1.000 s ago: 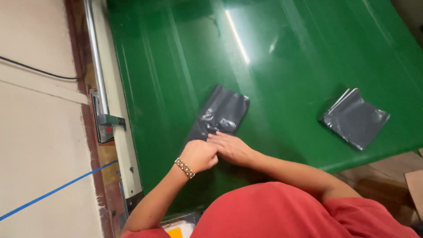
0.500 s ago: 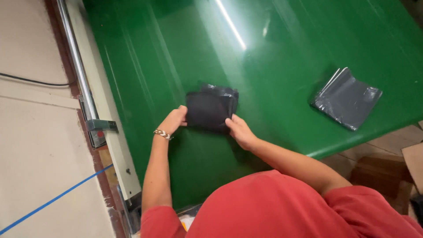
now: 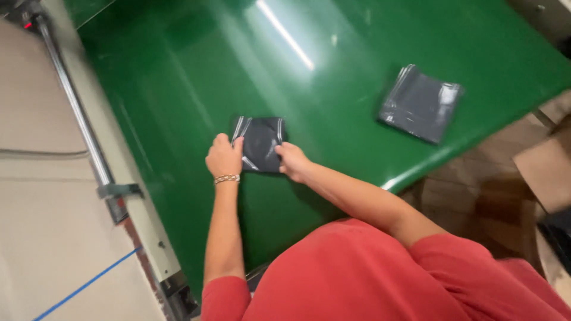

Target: Picking up plastic bags from a conveyor belt, folding them into small squares, and placing them into a storage crate.

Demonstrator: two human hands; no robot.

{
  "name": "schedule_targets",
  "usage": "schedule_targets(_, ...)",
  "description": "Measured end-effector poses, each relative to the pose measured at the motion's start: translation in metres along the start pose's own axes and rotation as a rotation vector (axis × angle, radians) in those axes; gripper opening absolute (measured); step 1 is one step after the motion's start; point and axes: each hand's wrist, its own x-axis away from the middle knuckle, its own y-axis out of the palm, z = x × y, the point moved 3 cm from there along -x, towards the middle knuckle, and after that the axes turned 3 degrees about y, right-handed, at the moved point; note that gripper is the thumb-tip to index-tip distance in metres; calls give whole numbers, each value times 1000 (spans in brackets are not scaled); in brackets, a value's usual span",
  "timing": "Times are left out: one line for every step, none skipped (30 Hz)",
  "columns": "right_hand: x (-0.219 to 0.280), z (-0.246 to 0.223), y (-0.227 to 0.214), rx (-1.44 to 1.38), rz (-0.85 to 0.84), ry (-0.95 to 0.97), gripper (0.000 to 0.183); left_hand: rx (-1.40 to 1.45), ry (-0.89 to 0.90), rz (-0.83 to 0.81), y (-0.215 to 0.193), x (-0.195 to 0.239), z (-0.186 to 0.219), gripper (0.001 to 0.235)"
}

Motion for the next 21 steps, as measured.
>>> schedule_targets(-10, 4, -4, 70, 39, -45, 26, 52, 25, -8, -7, -4, 8, 41)
schedule_targets(-4, 5, 0, 48, 61, -59, 26, 66, 56, -6, -11, -1, 9, 41)
schedule_targets(1, 4, 7, 54, 20, -95, 29, 121, 104, 16, -15, -1, 8, 34)
schedule_targets(4, 1, 15, 62, -21, -131, 32, 178, 152, 37, -18, -3, 7, 28)
schedule_targets(24, -13, 8, 38, -1, -146, 32, 187, 185, 39, -26, -1, 15, 28)
schedule_targets(44, -29, 1, 37, -3, -200, 46, 148, 245, 118, -36, 1, 24, 27)
schedule_targets(67, -38, -1, 43, -13, -242, 62, 104, 294, 191, -48, 9, 27, 27)
schedule_targets(76, -47, -20, 25, 0, -245, 62, 109, 315, 187, -61, 7, 42, 27)
schedule_targets(86, -59, -40, 130, 57, -398, 65, 195, 357, 237, -74, 9, 58, 29)
schedule_targets(97, -70, -59, 237, 114, -549, 68, 281, 398, 286, -88, 11, 72, 31)
schedule_targets(121, -91, -77, 236, 118, -546, 68, 284, 401, 283, -97, 7, 98, 31)
schedule_targets(145, -114, -94, 229, 134, -594, 80, 390, 372, 243, -105, 2, 122, 30)
schedule_targets(169, -136, -112, 218, 154, -641, 92, 497, 347, 199, -112, -4, 146, 29)
schedule_targets(180, -147, -135, 212, 162, -638, 92, 500, 354, 192, -107, -9, 171, 29)
schedule_targets(195, -166, -159, 220, 200, -854, 85, 557, 335, 185, -102, -15, 198, 31)
schedule_targets(212, -183, -184, 229, 237, -1070, 82, 614, 316, 178, -96, -22, 225, 35)
schedule_targets(226, -194, -200, 226, 250, -1071, 82, 621, 326, 174, -90, -27, 253, 35)
schedule_targets(240, -205, -218, 295, 360, -1034, 84, 625, 263, 128, -82, -33, 280, 34)
schedule_targets(254, -215, -235, 360, 470, -992, 86, 627, 202, 82, -75, -38, 305, 34)
schedule_targets(252, -215, -248, 355, 482, -991, 86, 631, 213, 77, -67, -42, 327, 34)
schedule_targets(249, -215, -262, 420, 572, -932, 86, 605, 216, 44, -58, -45, 347, 34)
